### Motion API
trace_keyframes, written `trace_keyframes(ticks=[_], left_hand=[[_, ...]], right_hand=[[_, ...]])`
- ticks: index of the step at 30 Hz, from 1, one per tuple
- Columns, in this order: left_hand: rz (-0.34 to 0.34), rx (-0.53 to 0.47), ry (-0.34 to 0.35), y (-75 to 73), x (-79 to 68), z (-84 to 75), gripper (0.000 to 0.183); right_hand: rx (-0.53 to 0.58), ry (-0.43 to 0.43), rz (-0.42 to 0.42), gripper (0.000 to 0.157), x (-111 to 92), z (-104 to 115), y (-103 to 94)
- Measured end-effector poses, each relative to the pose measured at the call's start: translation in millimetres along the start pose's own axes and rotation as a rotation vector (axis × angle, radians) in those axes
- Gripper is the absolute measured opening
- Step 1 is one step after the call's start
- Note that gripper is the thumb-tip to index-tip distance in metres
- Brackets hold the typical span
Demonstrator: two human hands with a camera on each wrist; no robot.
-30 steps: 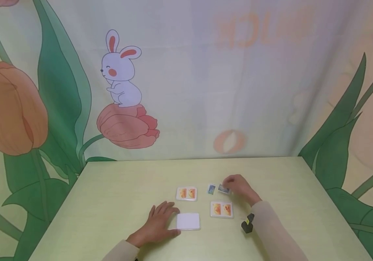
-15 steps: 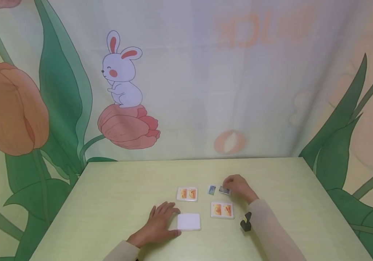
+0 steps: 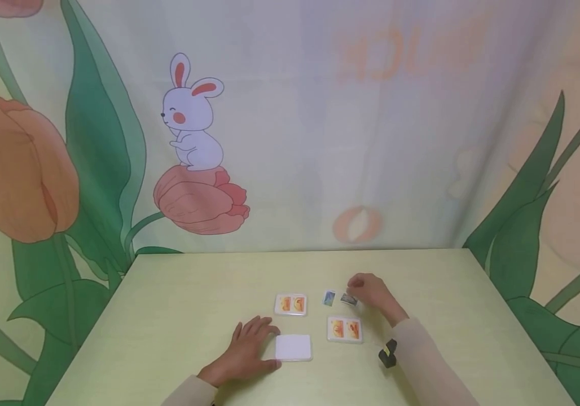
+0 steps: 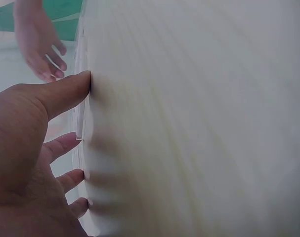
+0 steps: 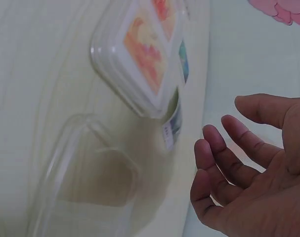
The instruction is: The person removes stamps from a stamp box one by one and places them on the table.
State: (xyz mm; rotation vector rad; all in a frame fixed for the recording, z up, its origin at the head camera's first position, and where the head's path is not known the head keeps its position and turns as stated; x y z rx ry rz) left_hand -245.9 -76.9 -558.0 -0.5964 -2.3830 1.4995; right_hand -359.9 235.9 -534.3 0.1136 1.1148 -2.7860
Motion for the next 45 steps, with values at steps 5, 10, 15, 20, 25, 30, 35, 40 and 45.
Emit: trace_keyframes(ticks=[5, 10, 15, 20, 25, 30, 35, 40, 45], left_hand=[[0.006, 0.028, -0.006, 2.6, 2.4, 1.7, 0.063], [0.019, 0.023, -0.011, 4.1, 3.6, 3.0, 0.07], [0.022, -0.005, -0.021, 0.6, 3.1, 0.4, 0.075], [-0.026, -0.039, -0.004, -9.6, 4.0, -12.8, 0.07], [-0.107, -0.043, 0.053, -26.2, 8.7, -38.7, 0.065], [-0.158, -0.001, 0.105, -37.0, 19.5, -64.3, 0.063], [-0.171, 0.04, 0.144, -38.6, 30.2, -84.8, 0.063], [-0.176, 0.053, 0.188, -34.6, 37.8, -103.4, 0.064], [-0.17, 0.036, 0.204, -31.0, 47.9, -121.1, 0.063]], right_hand=[[-0.006, -0.043, -0.01, 0.02, -11.8, 4.7, -2.8], [-0.016, -0.082, -0.019, 0.02, -23.6, 5.8, -4.8], [0.0, -0.114, -0.029, 0.023, -36.8, 12.6, -10.2], [-0.004, -0.174, -0.052, 0.021, -53.2, 19.5, -18.0], [-0.02, -0.169, -0.08, 0.017, -68.2, 21.5, -27.4], [-0.04, -0.14, -0.089, 0.017, -78.7, 20.0, -35.1], [-0.047, -0.152, -0.108, 0.019, -89.3, 13.3, -41.7], [-0.04, -0.144, -0.109, 0.023, -100.4, 3.9, -45.2], [-0.05, -0.137, -0.13, 0.023, -108.1, -5.9, -48.7]])
Point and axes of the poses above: each hand's wrist, its own x-axis towards the middle knuckle, its own y-axis out of the palm, z = x × y, the point moved 4 cm from there along x, towards the middle knuckle, and after that the axes turned 5 degrees about x, right-handed, at the moved point
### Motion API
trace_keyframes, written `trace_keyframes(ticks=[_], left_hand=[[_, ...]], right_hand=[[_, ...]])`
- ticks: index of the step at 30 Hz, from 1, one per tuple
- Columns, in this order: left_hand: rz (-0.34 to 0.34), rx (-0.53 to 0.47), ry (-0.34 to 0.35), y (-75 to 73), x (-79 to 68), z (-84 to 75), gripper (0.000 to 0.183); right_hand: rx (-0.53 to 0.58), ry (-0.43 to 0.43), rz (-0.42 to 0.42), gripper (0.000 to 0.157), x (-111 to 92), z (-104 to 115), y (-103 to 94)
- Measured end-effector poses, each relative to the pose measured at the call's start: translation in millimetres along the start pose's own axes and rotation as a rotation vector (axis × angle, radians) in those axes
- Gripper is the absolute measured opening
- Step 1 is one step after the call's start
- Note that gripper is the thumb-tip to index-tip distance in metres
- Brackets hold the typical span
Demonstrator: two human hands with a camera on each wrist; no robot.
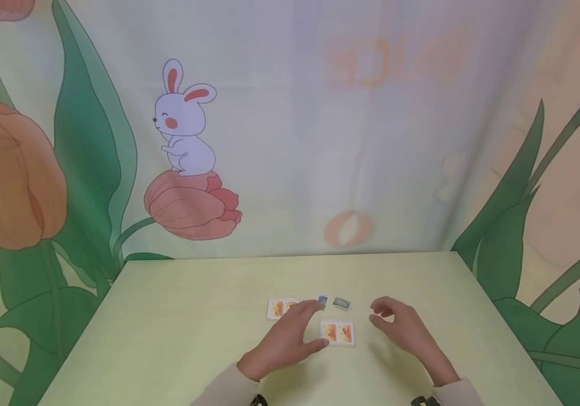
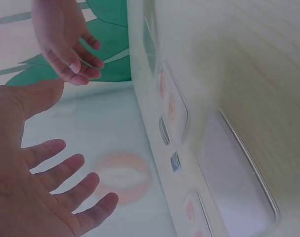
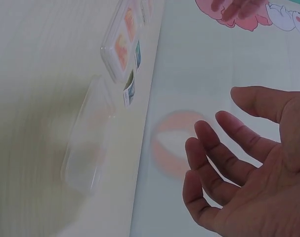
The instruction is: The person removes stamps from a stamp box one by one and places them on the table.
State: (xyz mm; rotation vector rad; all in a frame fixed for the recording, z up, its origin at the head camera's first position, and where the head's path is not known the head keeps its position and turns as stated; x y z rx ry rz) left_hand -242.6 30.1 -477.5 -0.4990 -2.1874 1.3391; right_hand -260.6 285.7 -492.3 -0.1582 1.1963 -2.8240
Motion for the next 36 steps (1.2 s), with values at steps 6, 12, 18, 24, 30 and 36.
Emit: trace_keyframes(ticks=[6, 12, 18, 24, 30, 36], left_hand=[[0.034, 0.0, -0.011, 8.8, 16.2, -11.7, 0.064], [0.052, 0.019, 0.008, 22.5, 30.4, -21.8, 0.062], [0.109, 0.069, 0.017, 36.1, 44.8, -29.1, 0.066], [0.163, 0.146, 0.04, 49.8, 59.4, -38.1, 0.071], [0.184, 0.23, 0.056, 63.5, 72.2, -44.1, 0.071], [0.222, 0.319, 0.047, 83.3, 79.7, -45.7, 0.071]], right_hand=[[-0.018, -0.017, -0.033, 0.029, -15.4, -6.7, -5.4], [-0.017, -0.013, -0.028, 0.035, -30.0, -13.6, -8.6], [-0.021, 0.007, -0.005, 0.044, -33.9, -27.4, -7.4], [-0.075, 0.025, 0.013, 0.052, -33.0, -40.6, -4.9], [-0.081, 0.07, 0.048, 0.061, -29.7, -50.4, -1.5], [-0.105, 0.063, 0.062, 0.068, -26.8, -65.3, 4.2]])
Point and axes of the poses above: each hand's wrist, its own x-axis towards the middle knuckle, its own y-axis out of the palm, z = x × y, the point moved 4 cm from there along x, towards the middle knuckle, and after that the axes turned 5 degrees about x, right-handed, at the moved point
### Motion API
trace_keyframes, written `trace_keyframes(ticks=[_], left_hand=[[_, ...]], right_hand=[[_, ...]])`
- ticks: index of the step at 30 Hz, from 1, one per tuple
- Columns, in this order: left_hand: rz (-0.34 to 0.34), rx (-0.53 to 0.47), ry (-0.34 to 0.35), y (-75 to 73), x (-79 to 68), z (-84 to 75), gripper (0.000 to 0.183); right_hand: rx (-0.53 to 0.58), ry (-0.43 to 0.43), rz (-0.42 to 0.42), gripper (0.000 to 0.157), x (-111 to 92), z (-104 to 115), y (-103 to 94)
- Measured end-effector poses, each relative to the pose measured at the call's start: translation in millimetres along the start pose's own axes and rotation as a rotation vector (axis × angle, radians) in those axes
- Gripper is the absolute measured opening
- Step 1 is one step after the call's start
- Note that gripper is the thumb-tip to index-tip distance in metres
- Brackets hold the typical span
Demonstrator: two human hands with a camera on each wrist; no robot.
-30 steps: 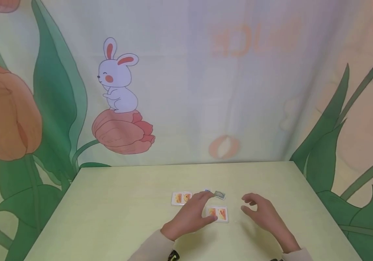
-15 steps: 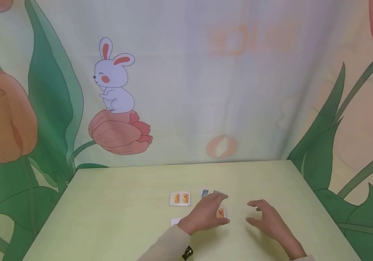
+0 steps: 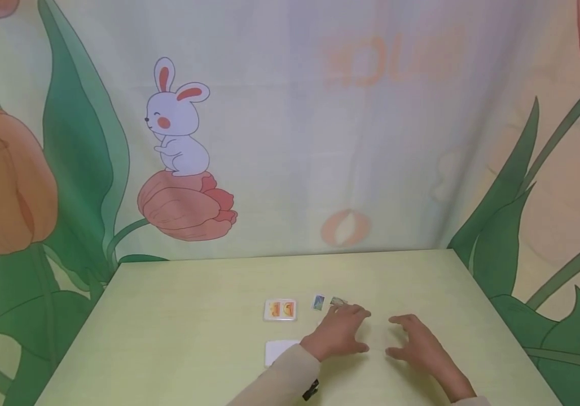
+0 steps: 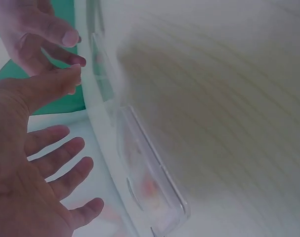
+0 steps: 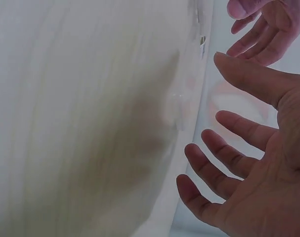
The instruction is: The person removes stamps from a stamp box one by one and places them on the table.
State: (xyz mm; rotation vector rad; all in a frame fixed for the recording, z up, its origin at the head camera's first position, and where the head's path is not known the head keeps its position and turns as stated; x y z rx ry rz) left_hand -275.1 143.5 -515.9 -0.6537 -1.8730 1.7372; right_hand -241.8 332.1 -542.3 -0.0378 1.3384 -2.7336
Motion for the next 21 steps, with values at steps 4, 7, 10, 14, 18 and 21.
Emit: trace_keyframes(ticks=[4, 7, 10, 14, 18, 21], left_hand=[[0.022, 0.036, -0.013, 3.8, 4.0, -2.6, 0.073], [0.038, 0.051, -0.018, 4.7, 6.9, -3.8, 0.074], [0.053, 0.057, -0.028, 5.8, 9.9, -4.7, 0.074], [0.074, 0.051, -0.036, 10.7, 14.1, -6.4, 0.073], [0.089, 0.047, -0.049, 16.6, 17.9, -7.5, 0.071], [0.093, 0.048, -0.055, 18.6, 20.0, -7.6, 0.068]], right_hand=[[-0.017, 0.014, 0.023, 0.072, 3.1, -5.2, 4.6], [-0.036, 0.036, 0.041, 0.075, 5.9, -5.8, 6.9], [-0.069, 0.049, 0.048, 0.077, 7.9, -5.8, 9.4], [-0.112, 0.056, 0.045, 0.076, 8.8, -5.7, 12.3], [-0.107, 0.074, 0.046, 0.074, 9.0, -4.8, 13.0], [-0.102, 0.084, 0.046, 0.071, 9.3, -4.4, 12.2]])
Point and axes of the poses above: each hand's wrist, its own x-axis towards the middle knuckle, its own y-axis out of the palm, z = x × y, the point moved 4 cm from there along x, towards the middle knuckle, and after that the axes turned 5 degrees about x, right-handed, at the moved point
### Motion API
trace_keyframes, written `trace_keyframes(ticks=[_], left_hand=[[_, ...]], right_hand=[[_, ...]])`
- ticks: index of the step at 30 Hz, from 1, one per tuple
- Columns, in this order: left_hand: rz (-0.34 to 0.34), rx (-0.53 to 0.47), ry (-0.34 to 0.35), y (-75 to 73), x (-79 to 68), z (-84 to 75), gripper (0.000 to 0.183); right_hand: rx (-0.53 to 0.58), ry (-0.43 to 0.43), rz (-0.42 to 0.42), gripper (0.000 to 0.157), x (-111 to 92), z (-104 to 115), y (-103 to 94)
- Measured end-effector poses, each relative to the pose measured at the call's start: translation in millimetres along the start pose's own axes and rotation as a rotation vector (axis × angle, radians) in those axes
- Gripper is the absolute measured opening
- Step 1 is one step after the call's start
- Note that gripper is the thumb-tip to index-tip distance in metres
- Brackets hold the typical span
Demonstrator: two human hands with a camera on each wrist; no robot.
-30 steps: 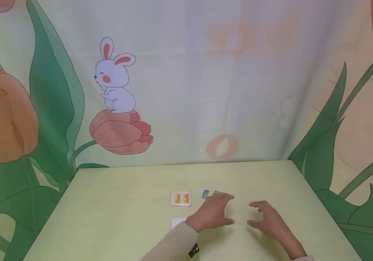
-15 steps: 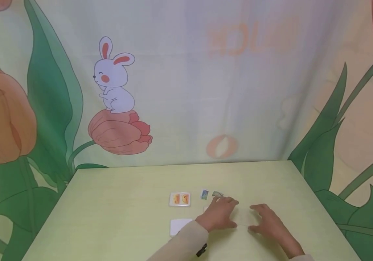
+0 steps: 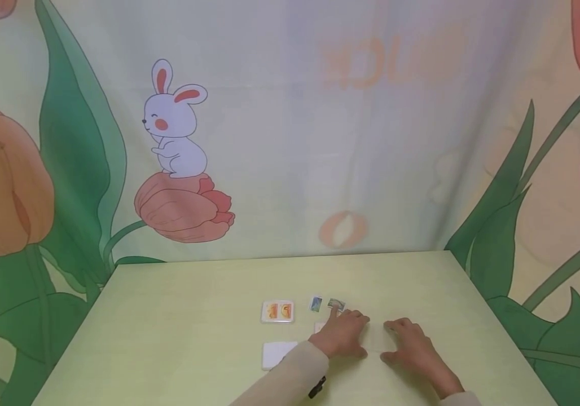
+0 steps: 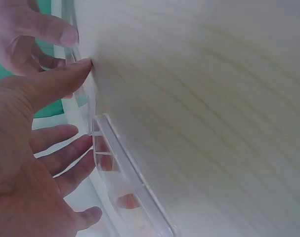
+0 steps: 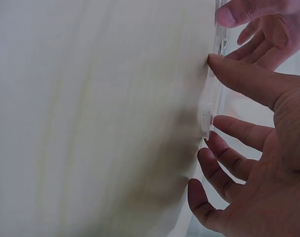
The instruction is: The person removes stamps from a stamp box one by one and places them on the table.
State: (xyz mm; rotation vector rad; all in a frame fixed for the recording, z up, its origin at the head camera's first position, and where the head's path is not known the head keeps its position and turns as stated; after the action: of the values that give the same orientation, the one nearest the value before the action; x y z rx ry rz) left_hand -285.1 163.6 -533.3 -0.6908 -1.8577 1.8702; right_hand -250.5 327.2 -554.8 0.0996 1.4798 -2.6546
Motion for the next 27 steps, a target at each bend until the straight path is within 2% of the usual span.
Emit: trace_keyframes(ticks=[12, 17, 20, 27], left_hand=[[-0.011, 0.049, 0.05, -0.7, 1.5, -6.5, 0.052], [-0.032, 0.057, 0.076, -2.9, 0.6, -6.5, 0.055], [-0.042, 0.07, 0.101, -5.5, -1.4, -6.9, 0.056], [-0.085, 0.091, 0.137, -10.4, -3.6, -5.1, 0.054]], right_hand=[[-0.029, 0.007, -0.004, 0.063, -5.7, 7.6, -3.3], [-0.09, -0.031, -0.035, 0.06, -5.2, 5.2, -4.2], [-0.118, -0.021, -0.031, 0.06, -3.2, 2.8, -4.0], [-0.066, -0.057, -0.033, 0.064, -3.8, 4.1, -9.2]])
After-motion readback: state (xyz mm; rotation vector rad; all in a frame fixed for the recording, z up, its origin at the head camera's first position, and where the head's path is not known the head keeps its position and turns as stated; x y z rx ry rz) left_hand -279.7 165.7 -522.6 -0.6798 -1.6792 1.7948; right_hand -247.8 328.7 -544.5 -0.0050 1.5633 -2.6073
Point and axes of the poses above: each hand's wrist, its own x-axis towards the middle knuckle, its own y-axis out of the palm, z = x × y, the point moved 4 cm from there along x, towards the middle knuckle, and after that the axes turned 5 degrees about x, right-handed, at the moved point
